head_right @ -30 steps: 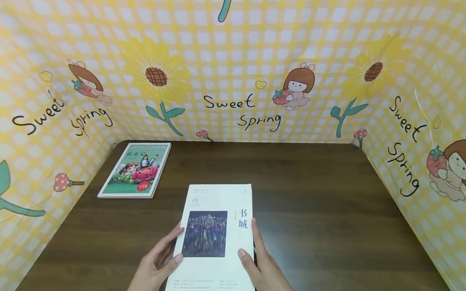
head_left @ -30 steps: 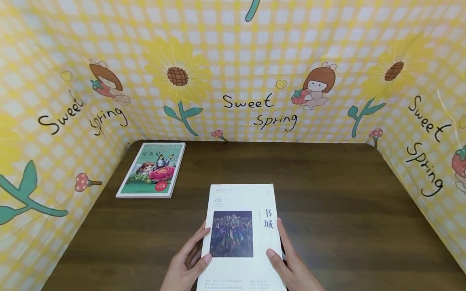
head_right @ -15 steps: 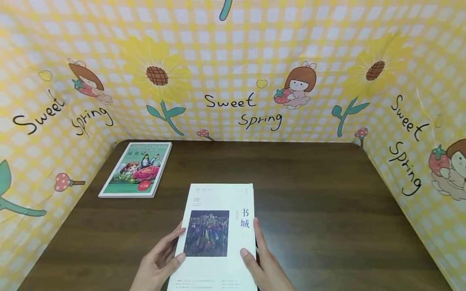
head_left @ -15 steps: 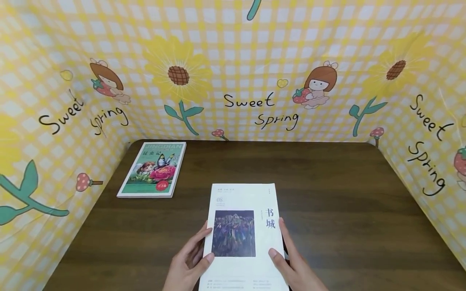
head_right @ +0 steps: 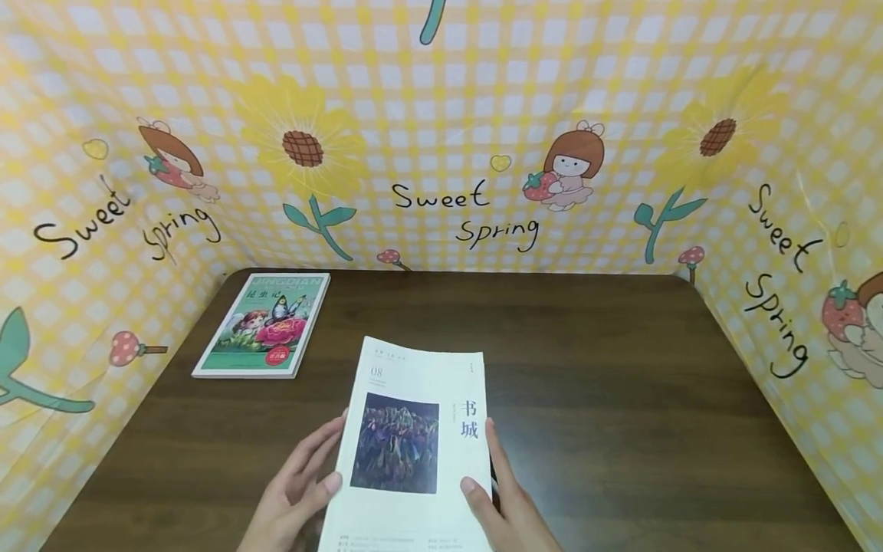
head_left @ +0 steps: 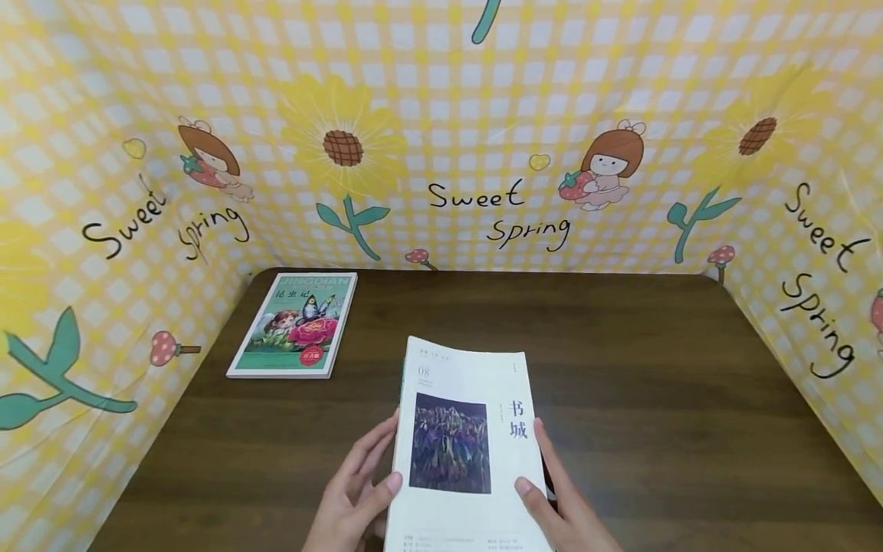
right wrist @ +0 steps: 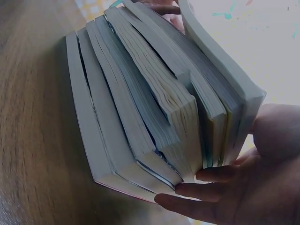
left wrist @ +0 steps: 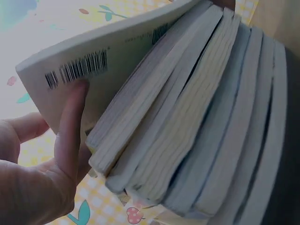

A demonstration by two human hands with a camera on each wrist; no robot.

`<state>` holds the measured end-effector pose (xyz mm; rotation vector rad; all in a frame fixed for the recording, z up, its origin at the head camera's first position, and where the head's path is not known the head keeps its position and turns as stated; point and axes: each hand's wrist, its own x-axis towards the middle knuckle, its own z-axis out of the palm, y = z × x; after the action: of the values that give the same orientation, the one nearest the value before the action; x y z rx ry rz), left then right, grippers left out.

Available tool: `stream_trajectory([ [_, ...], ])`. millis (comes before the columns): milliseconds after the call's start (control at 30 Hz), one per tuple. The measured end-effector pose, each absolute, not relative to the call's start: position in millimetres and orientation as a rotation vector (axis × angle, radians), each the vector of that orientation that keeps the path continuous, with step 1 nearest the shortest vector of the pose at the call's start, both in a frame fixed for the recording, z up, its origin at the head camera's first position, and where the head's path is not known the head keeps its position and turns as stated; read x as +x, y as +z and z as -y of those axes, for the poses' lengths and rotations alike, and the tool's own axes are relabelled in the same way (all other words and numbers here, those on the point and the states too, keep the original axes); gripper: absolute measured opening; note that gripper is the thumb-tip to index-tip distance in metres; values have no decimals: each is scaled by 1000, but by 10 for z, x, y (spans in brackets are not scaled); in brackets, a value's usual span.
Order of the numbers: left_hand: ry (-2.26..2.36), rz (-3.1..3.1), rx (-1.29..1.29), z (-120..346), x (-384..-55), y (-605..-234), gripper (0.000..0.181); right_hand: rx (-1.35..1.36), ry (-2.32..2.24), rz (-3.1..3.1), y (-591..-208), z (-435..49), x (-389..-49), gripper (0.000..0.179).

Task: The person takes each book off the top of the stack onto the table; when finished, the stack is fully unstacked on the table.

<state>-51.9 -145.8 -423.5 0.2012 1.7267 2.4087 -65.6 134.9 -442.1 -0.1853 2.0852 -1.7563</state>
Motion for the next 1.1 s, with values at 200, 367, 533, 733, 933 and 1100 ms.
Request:
stream_trajectory([
  [200, 2353, -1546, 131, 1418, -474, -4289, 78, -153, -1749, -2119, -4407, -1333, -648, 73],
  [367, 2319, -1470, 147, 1409, -429, -4370, 93, -92, -1765, -2160, -4412, -1307, -640, 72],
  [533, 2311, -1496, 116, 1413, -414, -4429, 95, -109, -1782, -2182, -4416, -1297, -646, 70],
  [733, 2333, -1478, 100, 1429, -414, -4425, 93, -103, -1774, -2129, -4415, -1335, -635, 63],
  [933, 2368, -1433, 140, 1459, -399, -4468, 92, -14, -1697, -2279, -4411, -1306, -584, 53],
  [1100, 2415, -1342, 152, 1495, -406, -4519, 91, 27, -1699, -2350, -4425, -1276, -579, 45],
])
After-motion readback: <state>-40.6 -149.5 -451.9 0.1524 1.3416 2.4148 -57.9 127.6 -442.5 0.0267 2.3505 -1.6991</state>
